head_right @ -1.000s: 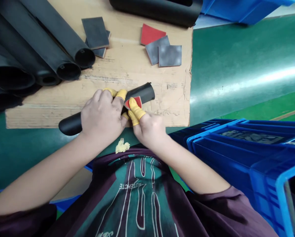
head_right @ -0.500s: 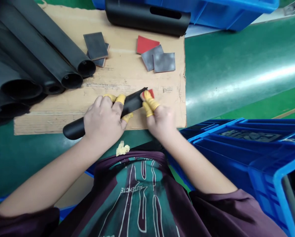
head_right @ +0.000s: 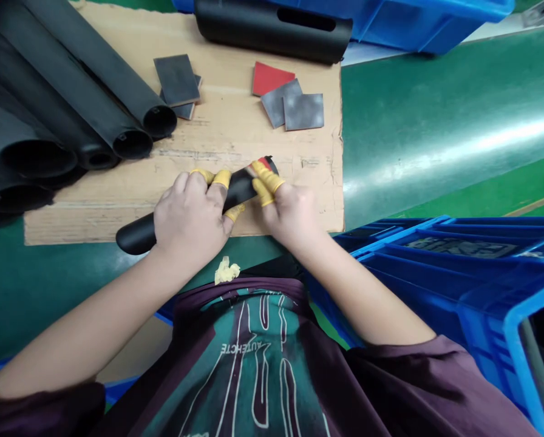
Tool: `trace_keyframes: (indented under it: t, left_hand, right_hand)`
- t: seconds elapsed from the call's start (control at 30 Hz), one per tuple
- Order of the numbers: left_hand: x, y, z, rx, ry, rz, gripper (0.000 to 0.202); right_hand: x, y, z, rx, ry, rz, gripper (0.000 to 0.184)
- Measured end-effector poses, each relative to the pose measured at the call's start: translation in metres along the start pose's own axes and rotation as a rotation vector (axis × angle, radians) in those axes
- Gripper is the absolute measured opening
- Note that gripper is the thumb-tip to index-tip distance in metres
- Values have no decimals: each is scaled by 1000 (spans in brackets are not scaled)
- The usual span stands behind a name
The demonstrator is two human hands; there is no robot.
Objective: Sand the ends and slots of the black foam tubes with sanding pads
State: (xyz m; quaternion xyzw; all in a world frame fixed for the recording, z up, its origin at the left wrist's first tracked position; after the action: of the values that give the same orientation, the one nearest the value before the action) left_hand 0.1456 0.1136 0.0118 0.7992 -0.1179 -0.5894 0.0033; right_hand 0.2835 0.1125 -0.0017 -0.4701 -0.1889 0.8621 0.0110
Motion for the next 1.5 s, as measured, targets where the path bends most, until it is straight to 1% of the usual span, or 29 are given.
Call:
trace_keyframes:
  t: [0.07, 0.1, 0.2, 0.27, 0.37, 0.43, 0.5, 0.57, 0.63, 0.73, 0.8, 0.87, 0.9, 0.97, 1.07, 1.17, 1.23, 1.27, 1.33, 1.4, 1.5]
  left_hand:
    - [1, 0, 0, -14, 5, 3, 33]
    - [2, 0, 0, -16, 6, 8, 31]
    - [3, 0, 0, -8, 5, 18, 29]
    - [2, 0, 0, -3, 4, 7, 30]
    - [2, 0, 1, -7, 9, 3, 32]
    - [3, -1, 2, -14, 6, 25, 29]
    - [3, -1, 1, -12, -3, 41, 28]
    - [2, -1, 1, -4, -11, 32, 29]
    - [1, -1, 1, 2, -16, 11, 34]
    - [1, 1, 1, 2, -26, 11, 34]
    - [1, 1, 1, 2, -35, 21, 31]
    - [1, 1, 1, -1, -42, 19, 29]
    - [0, 1, 1, -5, -45, 17, 29]
    - [-1, 1, 1, -14, -54, 15, 29]
    - [-1, 1, 2, -20, -74, 23, 30]
    - [-2, 1, 2, -21, -90, 27, 36]
    - [-2, 1, 2, -25, -96, 25, 39]
    - [-2, 1, 1, -27, -99, 23, 40]
    - [-2, 1, 1, -33, -106, 24, 40]
    - [-2, 2, 1, -41, -113, 31, 38]
    - [-2, 2, 0, -48, -115, 33, 37]
  right_hand:
    - [-3, 0, 1, 20, -19, -29, 40]
    - [-2, 1, 1, 30, -20, -23, 40]
    - [5, 3, 3, 32, -24, 50, 40]
    - [6, 0, 0, 40, -45, 77, 40]
    - [2, -1, -6, 82, -69, 41, 41]
    - [2, 3, -2, 87, -68, 30, 41]
    - [7, 7, 5, 68, -69, 60, 41]
    - [9, 5, 4, 64, -66, 73, 39]
    - [2, -3, -15, 96, -53, 9, 38]
    - [-22, -11, -68, 198, -47, -194, 42]
    - [-33, -10, -105, 267, -103, -303, 47]
    - [-33, -6, -132, 316, -202, -330, 50]
    - [-30, -5, -139, 327, -252, -317, 50]
    - [-24, -4, -144, 319, -315, -283, 51]
    - [-20, -5, -134, 262, -304, -253, 52]
    - [-24, -6, -121, 223, -251, -251, 48]
    - [-28, -6, -109, 194, -236, -255, 44]
    - [-28, -6, -99, 167, -234, -249, 42]
    - [-25, -7, -74, 98, -229, -192, 39]
    - [-15, -6, -48, 47, -209, -102, 37]
    - [1, -2, -17, 37, -178, 21, 40]
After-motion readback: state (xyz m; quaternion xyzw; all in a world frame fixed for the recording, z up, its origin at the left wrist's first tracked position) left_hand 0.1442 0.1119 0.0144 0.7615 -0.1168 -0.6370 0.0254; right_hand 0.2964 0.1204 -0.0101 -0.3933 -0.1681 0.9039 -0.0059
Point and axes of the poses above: each hand's wrist, its own y-axis away from the middle knuckle, its own x-axis out of the palm, z = x × y, the point moved 8 cm from there along -y, towards the middle knuckle, and after that the axes turned 5 degrees about y, right-handed, at the moved point
